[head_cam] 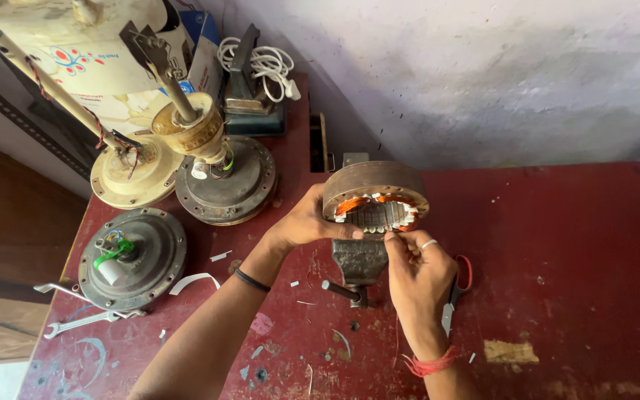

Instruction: The person winds copper wire around the slots of a motor stator held in a bench vise. They use scissors to cut the wire and continue wrapping it into the stator slots.

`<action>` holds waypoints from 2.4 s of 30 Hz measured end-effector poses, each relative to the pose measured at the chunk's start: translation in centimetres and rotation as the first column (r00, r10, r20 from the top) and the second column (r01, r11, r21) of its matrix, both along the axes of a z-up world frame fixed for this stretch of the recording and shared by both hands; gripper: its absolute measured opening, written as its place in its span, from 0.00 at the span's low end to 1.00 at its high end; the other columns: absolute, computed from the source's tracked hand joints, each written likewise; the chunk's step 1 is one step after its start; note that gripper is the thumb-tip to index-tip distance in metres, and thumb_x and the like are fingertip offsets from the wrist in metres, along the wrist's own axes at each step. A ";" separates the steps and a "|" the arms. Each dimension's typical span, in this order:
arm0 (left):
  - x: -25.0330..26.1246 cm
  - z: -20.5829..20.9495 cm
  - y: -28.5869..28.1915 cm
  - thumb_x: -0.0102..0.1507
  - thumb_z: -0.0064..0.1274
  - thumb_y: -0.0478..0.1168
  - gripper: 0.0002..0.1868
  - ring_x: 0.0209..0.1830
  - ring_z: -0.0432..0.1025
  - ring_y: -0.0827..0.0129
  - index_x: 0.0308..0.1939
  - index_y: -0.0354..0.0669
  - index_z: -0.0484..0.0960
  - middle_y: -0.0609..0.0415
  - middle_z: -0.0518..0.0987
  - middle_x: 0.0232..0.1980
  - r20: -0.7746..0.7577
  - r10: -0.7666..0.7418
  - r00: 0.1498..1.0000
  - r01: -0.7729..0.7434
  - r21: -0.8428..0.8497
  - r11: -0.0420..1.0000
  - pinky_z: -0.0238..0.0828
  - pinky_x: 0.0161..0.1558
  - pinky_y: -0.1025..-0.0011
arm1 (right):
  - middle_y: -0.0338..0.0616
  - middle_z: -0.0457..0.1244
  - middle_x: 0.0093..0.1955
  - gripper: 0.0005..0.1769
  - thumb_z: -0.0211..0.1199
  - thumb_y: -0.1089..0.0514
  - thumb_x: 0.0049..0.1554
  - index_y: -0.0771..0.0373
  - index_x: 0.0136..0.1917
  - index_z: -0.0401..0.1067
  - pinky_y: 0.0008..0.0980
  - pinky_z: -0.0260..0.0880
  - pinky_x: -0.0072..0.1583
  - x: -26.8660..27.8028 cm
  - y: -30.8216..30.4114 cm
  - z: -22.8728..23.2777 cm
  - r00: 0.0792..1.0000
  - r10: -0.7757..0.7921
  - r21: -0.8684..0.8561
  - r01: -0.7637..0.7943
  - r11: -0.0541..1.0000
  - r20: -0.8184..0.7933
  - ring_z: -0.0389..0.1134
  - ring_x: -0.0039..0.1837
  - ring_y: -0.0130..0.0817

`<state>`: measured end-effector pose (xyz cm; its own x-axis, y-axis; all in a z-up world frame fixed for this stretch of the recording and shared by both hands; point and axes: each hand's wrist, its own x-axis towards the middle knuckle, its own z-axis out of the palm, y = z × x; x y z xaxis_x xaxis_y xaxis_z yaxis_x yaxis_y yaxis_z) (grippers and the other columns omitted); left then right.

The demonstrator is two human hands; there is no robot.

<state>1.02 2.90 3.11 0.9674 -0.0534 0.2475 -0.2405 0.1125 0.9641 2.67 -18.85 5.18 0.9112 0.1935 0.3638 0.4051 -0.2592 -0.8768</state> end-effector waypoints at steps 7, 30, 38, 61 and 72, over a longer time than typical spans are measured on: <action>0.2 0.4 0.2 0.55 0.72 0.32 0.42 0.68 0.69 0.68 0.71 0.34 0.69 0.50 0.77 0.66 -0.023 -0.075 0.997 0.075 0.009 0.997 0.65 0.72 0.66 | 0.35 0.66 0.30 0.06 0.68 0.63 0.58 0.66 0.39 0.77 0.21 0.54 0.34 -0.3 0.3 -0.5 0.999 -0.034 -0.001 0.034 0.999 -0.023 0.59 0.31 0.16; -0.6 -0.1 -1.7 0.52 0.74 0.34 0.38 0.61 0.73 0.71 0.65 0.35 0.75 0.53 0.81 0.60 0.069 0.102 0.992 -0.108 0.091 0.990 0.71 0.66 0.67 | 0.32 0.63 0.30 0.07 0.67 0.65 0.58 0.67 0.38 0.74 0.20 0.53 0.34 -1.3 -0.1 -2.2 0.994 -0.102 0.055 0.103 0.993 -0.026 0.57 0.32 0.14; -0.5 -0.2 -2.1 0.52 0.72 0.31 0.37 0.59 0.73 0.72 0.64 0.35 0.74 0.54 0.81 0.58 0.108 0.141 0.984 -0.153 0.108 0.982 0.73 0.64 0.68 | 0.31 0.60 0.27 0.09 0.64 0.57 0.61 0.60 0.39 0.75 0.21 0.49 0.29 -2.8 -3.5 -6.8 0.998 -0.028 -0.119 0.035 0.992 0.057 0.53 0.27 0.18; -0.5 -0.3 -2.1 0.52 0.70 0.27 0.31 0.54 0.75 0.73 0.60 0.33 0.78 0.54 0.83 0.54 0.044 0.088 0.995 -0.090 0.063 0.994 0.76 0.58 0.70 | 0.43 0.73 0.45 0.18 0.72 0.53 0.53 0.61 0.55 0.79 0.27 0.70 0.44 -0.2 -4.5 1.9 0.999 0.038 -0.228 -0.033 0.973 0.018 0.71 0.43 0.27; -0.9 0.3 -2.2 0.53 0.70 0.28 0.29 0.52 0.74 0.74 0.59 0.33 0.80 0.54 0.83 0.53 0.066 0.119 0.991 -0.127 0.144 0.981 0.76 0.58 0.70 | 0.40 0.65 0.34 0.03 0.69 0.65 0.53 0.65 0.43 0.79 0.29 0.61 0.36 -0.9 -0.5 -0.9 0.975 -0.092 -0.124 0.119 0.985 0.201 0.63 0.34 0.26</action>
